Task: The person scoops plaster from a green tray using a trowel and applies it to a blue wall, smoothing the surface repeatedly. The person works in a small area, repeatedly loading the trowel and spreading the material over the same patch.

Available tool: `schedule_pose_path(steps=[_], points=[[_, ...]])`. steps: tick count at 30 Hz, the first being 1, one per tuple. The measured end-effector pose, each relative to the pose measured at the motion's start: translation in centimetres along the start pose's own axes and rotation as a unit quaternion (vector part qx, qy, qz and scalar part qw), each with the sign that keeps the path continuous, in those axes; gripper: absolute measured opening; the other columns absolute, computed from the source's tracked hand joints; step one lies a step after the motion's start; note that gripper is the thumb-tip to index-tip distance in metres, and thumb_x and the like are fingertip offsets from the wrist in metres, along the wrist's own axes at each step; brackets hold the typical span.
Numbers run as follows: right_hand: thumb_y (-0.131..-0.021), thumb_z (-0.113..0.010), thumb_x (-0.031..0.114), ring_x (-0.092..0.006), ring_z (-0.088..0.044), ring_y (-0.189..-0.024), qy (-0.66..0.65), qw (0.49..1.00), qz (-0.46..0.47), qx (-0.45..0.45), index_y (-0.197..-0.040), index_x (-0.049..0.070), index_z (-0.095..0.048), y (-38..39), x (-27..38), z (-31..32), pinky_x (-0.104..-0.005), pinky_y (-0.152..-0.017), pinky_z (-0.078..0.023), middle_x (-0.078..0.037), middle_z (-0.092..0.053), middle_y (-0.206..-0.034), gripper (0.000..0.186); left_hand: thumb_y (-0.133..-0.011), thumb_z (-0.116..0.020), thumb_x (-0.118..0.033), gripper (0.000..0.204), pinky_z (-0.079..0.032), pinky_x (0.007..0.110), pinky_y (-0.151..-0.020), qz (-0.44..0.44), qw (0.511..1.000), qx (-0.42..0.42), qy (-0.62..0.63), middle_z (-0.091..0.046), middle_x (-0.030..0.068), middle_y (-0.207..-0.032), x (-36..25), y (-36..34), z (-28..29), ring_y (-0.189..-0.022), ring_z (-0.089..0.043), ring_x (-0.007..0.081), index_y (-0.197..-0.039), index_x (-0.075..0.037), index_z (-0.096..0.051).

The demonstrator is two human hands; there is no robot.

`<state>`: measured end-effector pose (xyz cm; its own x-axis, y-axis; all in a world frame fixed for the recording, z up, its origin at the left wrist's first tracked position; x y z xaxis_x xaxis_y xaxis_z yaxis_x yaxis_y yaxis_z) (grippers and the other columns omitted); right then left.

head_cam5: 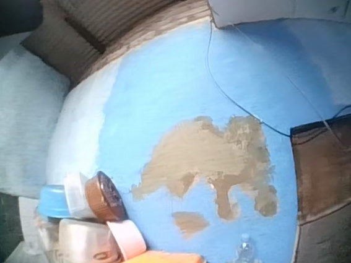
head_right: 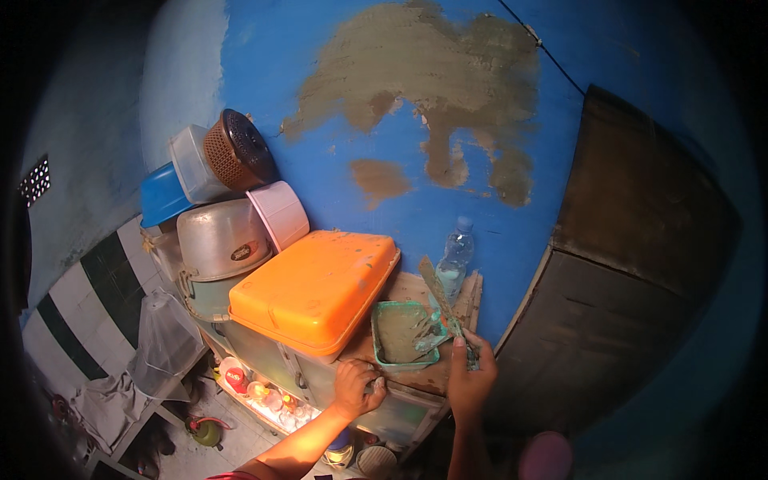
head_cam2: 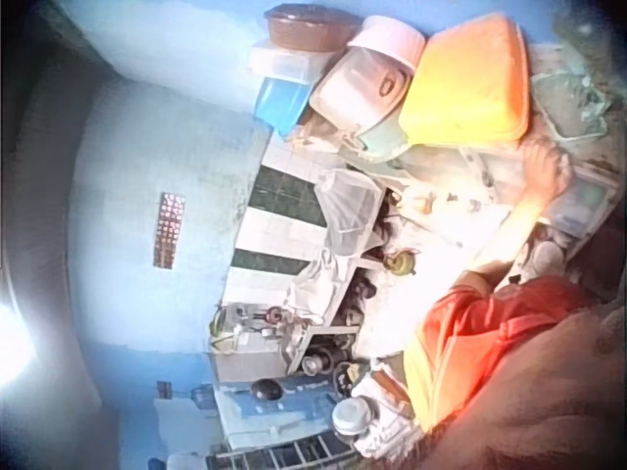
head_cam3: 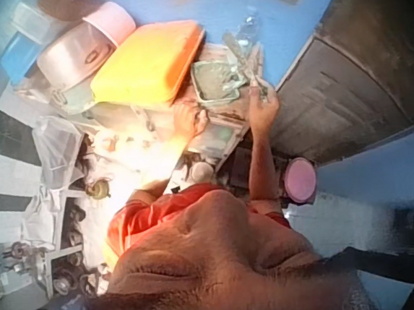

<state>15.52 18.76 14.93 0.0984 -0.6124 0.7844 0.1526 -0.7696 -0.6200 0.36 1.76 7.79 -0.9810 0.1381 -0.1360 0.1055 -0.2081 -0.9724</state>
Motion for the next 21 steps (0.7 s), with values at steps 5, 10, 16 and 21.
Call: schedule_pose_path(steps=[5, 10, 16, 21], points=[[-0.097, -0.065, 0.016, -0.0102, -0.059, -0.084, -0.031, 0.999, -0.036, 0.004, -0.107, -0.003, -0.067, 0.2, 0.3, -0.1, -0.0278, -0.079, -0.048, -0.004, -0.067, -0.091, 0.022, -0.067, -0.077, -0.008, 0.028, -0.048, 0.04, -0.077, 0.006, 1.0, -0.013, -0.001, -0.061, 0.0096, -0.089, -0.2, -0.2, 0.3, -0.084, -0.061, 0.0303, -0.091, -0.005, -0.062], [-0.097, -0.064, 0.015, -0.012, -0.061, -0.085, -0.003, 1.0, 0.003, -0.004, -0.108, -0.004, -0.067, 0.0, -0.8, -0.1, -0.0285, -0.078, -0.05, -0.008, -0.068, -0.093, 0.022, -0.069, -0.076, -0.006, 0.027, -0.047, 0.041, -0.075, 0.01, 1.0, -0.01, 0.009, -0.062, 0.0086, -0.089, -0.1, -0.7, 0.5, -0.083, -0.063, 0.0297, -0.092, -0.006, -0.062], [-0.097, -0.064, 0.015, -0.0123, -0.061, -0.084, -0.01, 1.0, -0.006, -0.002, -0.107, -0.005, -0.067, 0.0, -0.3, -0.2, -0.0281, -0.077, -0.05, -0.007, -0.067, -0.092, 0.022, -0.07, -0.076, -0.008, 0.025, -0.047, 0.04, -0.075, 0.007, 1.0, -0.002, 0.012, -0.061, 0.0078, -0.088, 0.2, -0.4, 0.3, -0.083, -0.063, 0.0295, -0.091, -0.007, -0.062], [-0.096, -0.064, 0.014, -0.0115, -0.06, -0.082, -0.014, 1.0, -0.012, -0.003, -0.107, -0.005, -0.066, 0.1, -0.2, -0.2, -0.0274, -0.076, -0.049, -0.006, -0.066, -0.089, 0.022, -0.071, -0.076, -0.009, 0.025, -0.047, 0.04, -0.074, 0.004, 1.0, -0.002, 0.009, -0.06, 0.0081, -0.088, 0.1, -0.3, 0.4, -0.083, -0.062, 0.0301, -0.091, -0.007, -0.061]])
Point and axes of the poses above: each hand's wrist, its own y-axis away from the middle knuckle, its own z-axis out of the back of the hand, x = y × z, the point moved 9 cm from there along -y, towards the middle knuckle
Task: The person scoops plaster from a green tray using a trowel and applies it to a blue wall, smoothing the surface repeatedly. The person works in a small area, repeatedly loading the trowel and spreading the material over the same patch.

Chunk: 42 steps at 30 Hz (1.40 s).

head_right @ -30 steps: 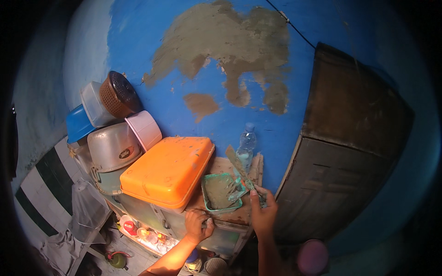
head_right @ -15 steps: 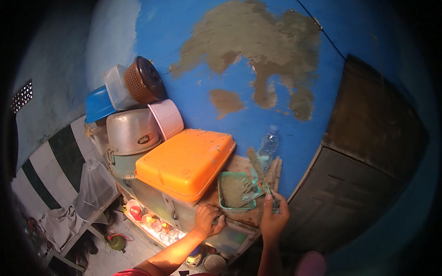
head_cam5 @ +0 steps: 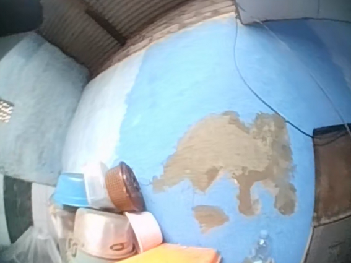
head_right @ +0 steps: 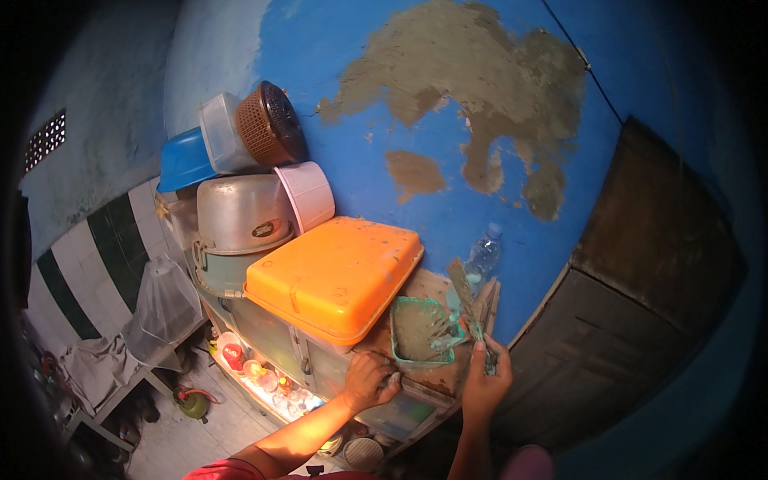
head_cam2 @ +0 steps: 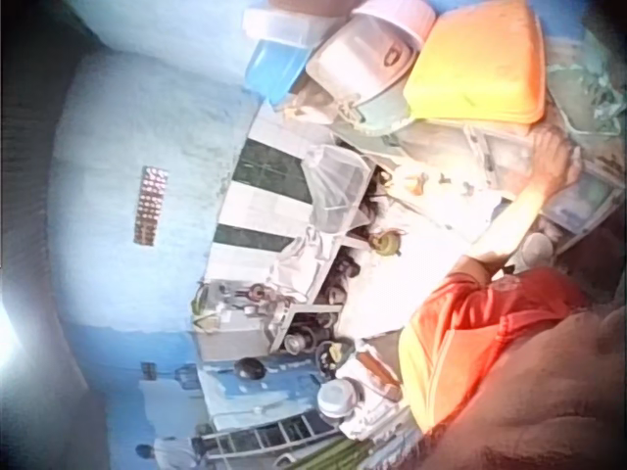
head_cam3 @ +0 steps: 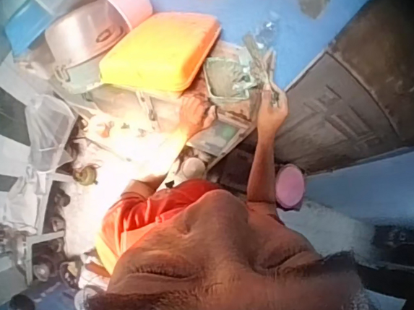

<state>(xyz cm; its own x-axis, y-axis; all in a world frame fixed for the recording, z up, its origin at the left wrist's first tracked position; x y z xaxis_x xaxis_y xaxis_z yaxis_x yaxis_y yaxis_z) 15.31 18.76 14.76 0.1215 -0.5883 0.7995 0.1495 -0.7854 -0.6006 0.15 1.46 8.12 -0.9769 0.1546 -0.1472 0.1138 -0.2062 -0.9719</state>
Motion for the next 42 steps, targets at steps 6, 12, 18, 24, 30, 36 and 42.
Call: schedule_pose_path(steps=[6, 12, 18, 24, 30, 36, 42], points=[[-0.096, -0.065, 0.014, -0.0109, -0.059, -0.081, 0.012, 1.0, 0.001, -0.017, -0.107, -0.005, -0.066, 0.0, -0.8, 0.3, -0.0271, -0.074, -0.049, -0.005, -0.066, -0.089, 0.022, -0.071, -0.076, -0.014, 0.024, -0.049, 0.042, -0.081, 0.012, 1.0, 0.015, 0.005, -0.06, 0.0107, -0.09, 0.1, 0.3, -0.2, -0.088, -0.06, 0.0315, -0.088, -0.003, -0.062], [-0.095, -0.065, 0.014, -0.0112, -0.059, -0.081, 0.007, 1.0, -0.003, -0.01, -0.107, -0.005, -0.066, 0.1, -0.7, 0.2, -0.0271, -0.074, -0.049, -0.006, -0.066, -0.091, 0.022, -0.071, -0.076, -0.01, 0.024, -0.047, 0.041, -0.077, 0.007, 1.0, 0.015, 0.01, -0.06, 0.0095, -0.09, 0.1, 0.1, 0.0, -0.086, -0.061, 0.0309, -0.09, -0.005, -0.062], [-0.096, -0.065, 0.015, -0.0113, -0.059, -0.083, 0.015, 1.0, 0.002, -0.017, -0.107, -0.005, -0.067, 0.0, -1.4, 0.4, -0.0269, -0.074, -0.048, -0.006, -0.066, -0.092, 0.023, -0.07, -0.076, -0.013, 0.023, -0.048, 0.042, -0.079, 0.011, 1.0, 0.021, 0.01, -0.059, 0.0115, -0.09, 0.2, 0.3, -0.3, -0.089, -0.06, 0.0319, -0.085, -0.003, -0.061], [-0.096, -0.066, 0.016, -0.0101, -0.059, -0.083, 0.02, 0.999, 0.024, -0.019, -0.108, -0.004, -0.067, 0.1, -0.9, 0.4, -0.0261, -0.074, -0.047, -0.004, -0.066, -0.089, 0.023, -0.071, -0.076, -0.012, 0.023, -0.047, 0.041, -0.078, 0.013, 1.0, 0.012, 0.009, -0.059, 0.0108, -0.087, 0.0, -0.1, 0.0, -0.087, -0.06, 0.0313, -0.085, -0.004, -0.061], [-0.095, -0.066, 0.014, -0.0138, -0.061, -0.087, 0.04, 0.998, 0.042, -0.023, -0.107, -0.005, -0.067, 0.1, 0.1, 0.3, -0.0293, -0.081, -0.049, -0.008, -0.069, -0.094, 0.022, -0.07, -0.076, -0.01, 0.023, -0.047, 0.042, -0.078, 0.019, 1.0, 0.014, 0.014, -0.059, 0.0104, -0.086, 0.0, -0.2, 0.0, -0.085, -0.06, 0.0309, -0.087, -0.004, -0.061], [-0.096, -0.067, 0.016, -0.0096, -0.059, -0.081, 0.008, 1.0, -0.006, -0.016, -0.107, -0.004, -0.067, 0.4, 0.9, -0.1, -0.0261, -0.074, -0.049, -0.006, -0.068, -0.092, 0.023, -0.07, -0.076, -0.008, 0.023, -0.047, 0.042, -0.078, 0.019, 1.0, 0.018, 0.017, -0.059, 0.0105, -0.087, -0.2, -0.7, 0.3, -0.084, -0.06, 0.031, -0.087, -0.005, -0.062], [-0.096, -0.068, 0.018, -0.0087, -0.058, -0.085, 0.018, 0.999, 0.024, -0.014, -0.107, -0.004, -0.067, 0.2, 0.1, 0.2, -0.0254, -0.075, -0.048, -0.005, -0.068, -0.096, 0.024, -0.069, -0.076, -0.006, 0.022, -0.047, 0.042, -0.078, 0.022, 1.0, 0.016, 0.01, -0.059, 0.0106, -0.086, -0.6, -1.1, 0.4, -0.083, -0.06, 0.031, -0.085, -0.005, -0.061]])
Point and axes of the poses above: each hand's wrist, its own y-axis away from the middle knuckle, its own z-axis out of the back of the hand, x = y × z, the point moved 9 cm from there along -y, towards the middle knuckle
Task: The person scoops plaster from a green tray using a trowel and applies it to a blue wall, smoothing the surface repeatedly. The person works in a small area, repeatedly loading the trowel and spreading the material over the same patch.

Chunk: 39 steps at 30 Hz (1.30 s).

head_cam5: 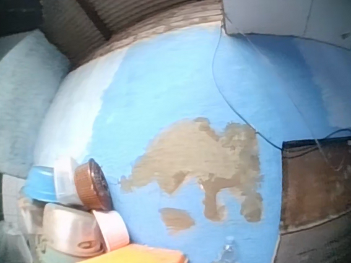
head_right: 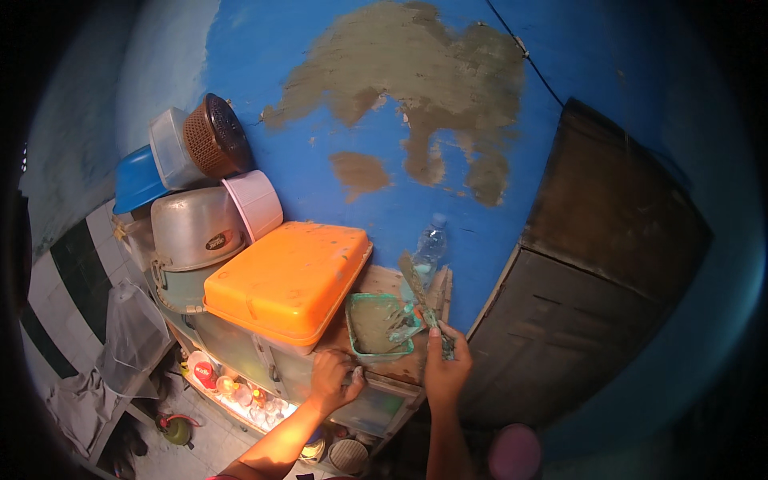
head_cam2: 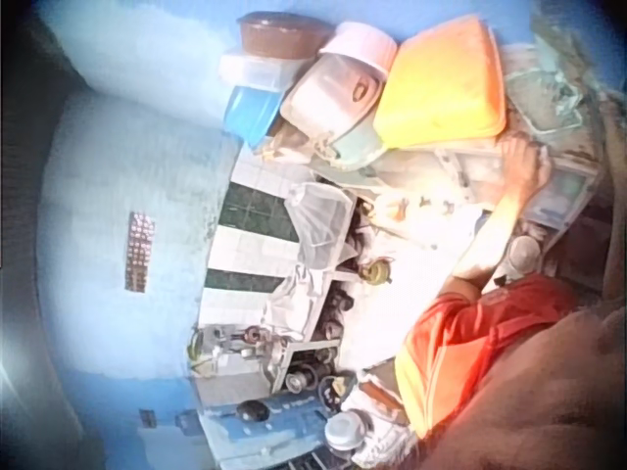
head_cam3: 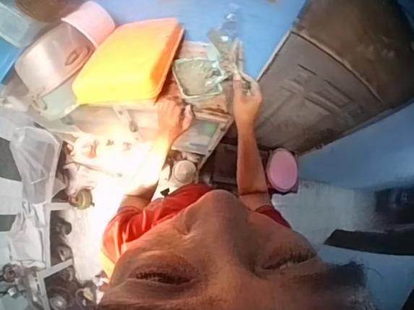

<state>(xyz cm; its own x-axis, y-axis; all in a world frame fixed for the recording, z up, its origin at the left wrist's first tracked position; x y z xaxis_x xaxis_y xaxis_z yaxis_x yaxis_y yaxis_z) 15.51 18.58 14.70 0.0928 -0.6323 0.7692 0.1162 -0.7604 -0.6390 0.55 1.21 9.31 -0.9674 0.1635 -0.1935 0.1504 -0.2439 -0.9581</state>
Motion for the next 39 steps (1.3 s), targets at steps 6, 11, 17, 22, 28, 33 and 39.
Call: schedule_pose_path(steps=[6, 11, 17, 22, 28, 33, 39], points=[[-0.095, -0.067, 0.016, -0.0173, -0.065, -0.097, -0.02, 0.999, -0.035, 0.007, -0.109, -0.005, -0.068, 0.0, -0.6, 0.0, -0.0321, -0.089, -0.049, -0.013, -0.072, -0.101, 0.024, -0.067, -0.075, -0.006, 0.023, -0.046, 0.042, -0.077, -0.004, 1.0, 0.007, -0.006, -0.059, 0.0111, -0.086, 0.3, 0.3, -0.3, -0.083, -0.06, 0.0317, -0.084, -0.004, -0.059], [-0.095, -0.068, 0.018, -0.0143, -0.063, -0.093, -0.005, 1.0, -0.008, -0.005, -0.106, -0.003, -0.068, 0.1, 0.8, 0.2, -0.0301, -0.086, -0.048, -0.009, -0.071, -0.097, 0.023, -0.067, -0.075, -0.007, 0.025, -0.046, 0.042, -0.077, -0.01, 1.0, 0.005, -0.013, -0.059, 0.0112, -0.087, 0.2, 0.4, -0.5, -0.083, -0.059, 0.0322, -0.085, -0.004, -0.059], [-0.095, -0.068, 0.017, -0.0142, -0.063, -0.093, -0.016, 1.0, -0.005, -0.002, -0.105, -0.002, -0.069, 0.0, 0.8, 0.2, -0.0301, -0.086, -0.048, -0.009, -0.071, -0.096, 0.022, -0.067, -0.075, -0.008, 0.026, -0.045, 0.042, -0.076, -0.014, 1.0, 0.007, -0.018, -0.059, 0.0112, -0.088, 0.2, 0.5, -0.6, -0.083, -0.059, 0.0323, -0.087, -0.005, -0.059], [-0.095, -0.068, 0.013, -0.0123, -0.064, -0.089, -0.022, 1.0, -0.008, 0.006, -0.108, -0.004, -0.067, 0.0, 0.7, 0.1, -0.028, -0.082, -0.051, -0.01, -0.072, -0.096, 0.022, -0.067, -0.075, -0.008, 0.026, -0.045, 0.042, -0.075, -0.02, 1.0, 0.002, -0.017, -0.058, 0.0112, -0.088, 0.1, 0.5, -0.6, -0.083, -0.059, 0.0322, -0.086, -0.005, -0.058], [-0.095, -0.067, 0.013, -0.0122, -0.064, -0.089, -0.031, 0.999, -0.005, 0.013, -0.107, -0.005, -0.067, 0.0, 0.4, 0.1, -0.0282, -0.082, -0.05, -0.01, -0.071, -0.095, 0.022, -0.066, -0.076, -0.007, 0.027, -0.044, 0.042, -0.074, -0.023, 0.999, 0.005, -0.027, -0.058, 0.0111, -0.087, 0.2, 0.6, -0.7, -0.082, -0.058, 0.0315, -0.086, -0.005, -0.057], [-0.095, -0.067, 0.014, -0.0133, -0.064, -0.091, -0.029, 1.0, 0.0, 0.012, -0.107, -0.005, -0.067, -0.1, 0.5, 0.0, -0.0291, -0.083, -0.05, -0.011, -0.072, -0.096, 0.023, -0.066, -0.075, -0.007, 0.027, -0.045, 0.042, -0.075, -0.024, 0.999, 0.0, -0.024, -0.058, 0.0113, -0.087, 0.1, 0.6, -0.7, -0.082, -0.058, 0.0318, -0.086, -0.005, -0.058], [-0.095, -0.067, 0.014, -0.0144, -0.065, -0.092, -0.019, 1.0, -0.002, 0.005, -0.108, -0.005, -0.067, -0.1, 0.6, 0.1, -0.03, -0.084, -0.05, -0.011, -0.072, -0.097, 0.023, -0.067, -0.075, -0.007, 0.026, -0.045, 0.042, -0.078, -0.016, 1.0, 0.003, -0.024, -0.058, 0.0113, -0.087, 0.3, 0.7, -0.7, -0.084, -0.058, 0.0322, -0.087, -0.005, -0.058]])
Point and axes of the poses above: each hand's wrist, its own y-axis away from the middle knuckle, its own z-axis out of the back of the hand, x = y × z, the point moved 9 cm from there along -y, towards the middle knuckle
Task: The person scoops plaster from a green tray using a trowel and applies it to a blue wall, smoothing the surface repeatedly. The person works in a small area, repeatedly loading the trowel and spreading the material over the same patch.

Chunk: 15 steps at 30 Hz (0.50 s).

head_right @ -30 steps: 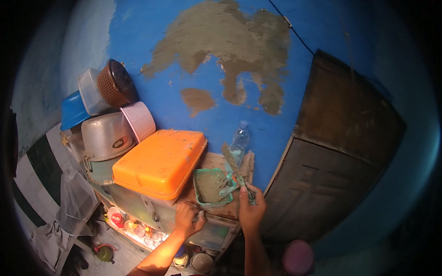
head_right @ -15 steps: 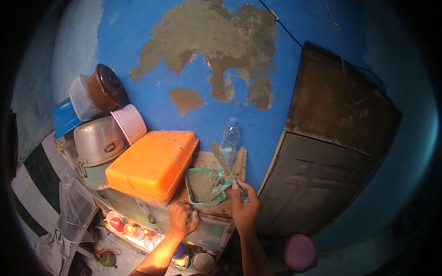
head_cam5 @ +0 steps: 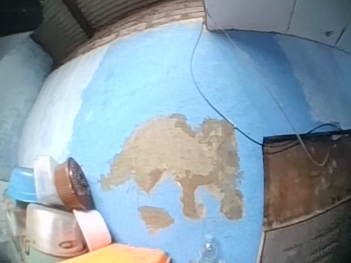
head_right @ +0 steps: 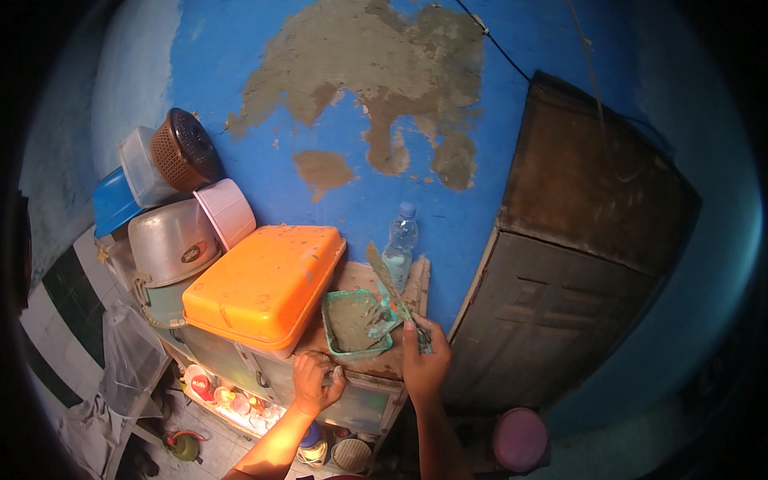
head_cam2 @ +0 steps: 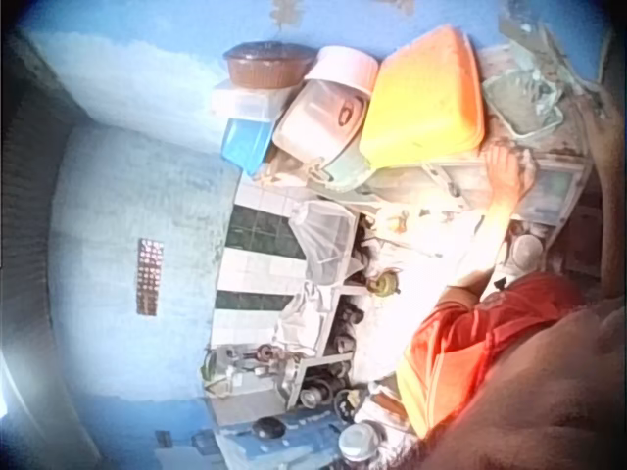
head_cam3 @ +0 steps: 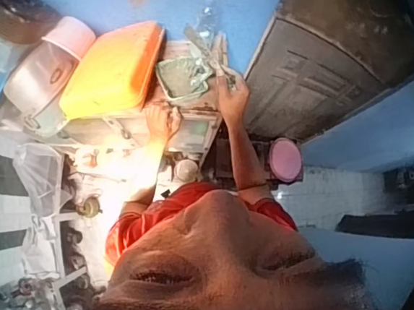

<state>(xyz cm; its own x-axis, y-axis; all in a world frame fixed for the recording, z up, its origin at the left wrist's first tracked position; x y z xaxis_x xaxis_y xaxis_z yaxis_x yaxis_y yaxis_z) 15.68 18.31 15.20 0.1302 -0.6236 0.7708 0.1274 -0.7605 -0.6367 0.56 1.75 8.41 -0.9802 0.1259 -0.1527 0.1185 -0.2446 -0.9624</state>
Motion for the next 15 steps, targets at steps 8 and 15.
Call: schedule_pose_path(steps=[8, 15], points=[[-0.096, -0.067, 0.016, -0.0125, -0.062, -0.09, -0.013, 1.0, 0.01, -0.002, -0.106, -0.004, -0.068, 0.0, -0.13, -0.1, -0.0293, -0.084, -0.049, -0.008, -0.07, -0.095, 0.022, -0.067, -0.075, -0.006, 0.026, -0.045, 0.042, -0.077, 0.001, 1.0, -0.001, -0.004, -0.058, 0.0107, -0.086, 0.04, 0.05, 0.02, -0.083, -0.058, 0.0314, -0.087, -0.006, -0.058], [-0.096, -0.067, 0.016, -0.0134, -0.062, -0.092, 0.005, 1.0, 0.004, -0.001, -0.105, -0.004, -0.068, -0.03, -0.19, -0.07, -0.0301, -0.085, -0.048, -0.009, -0.07, -0.096, 0.022, -0.066, -0.075, -0.006, 0.027, -0.046, 0.041, -0.077, 0.0, 1.0, -0.012, -0.001, -0.058, 0.0105, -0.085, -0.11, -0.23, 0.19, -0.082, -0.058, 0.0307, -0.087, -0.006, -0.058]])
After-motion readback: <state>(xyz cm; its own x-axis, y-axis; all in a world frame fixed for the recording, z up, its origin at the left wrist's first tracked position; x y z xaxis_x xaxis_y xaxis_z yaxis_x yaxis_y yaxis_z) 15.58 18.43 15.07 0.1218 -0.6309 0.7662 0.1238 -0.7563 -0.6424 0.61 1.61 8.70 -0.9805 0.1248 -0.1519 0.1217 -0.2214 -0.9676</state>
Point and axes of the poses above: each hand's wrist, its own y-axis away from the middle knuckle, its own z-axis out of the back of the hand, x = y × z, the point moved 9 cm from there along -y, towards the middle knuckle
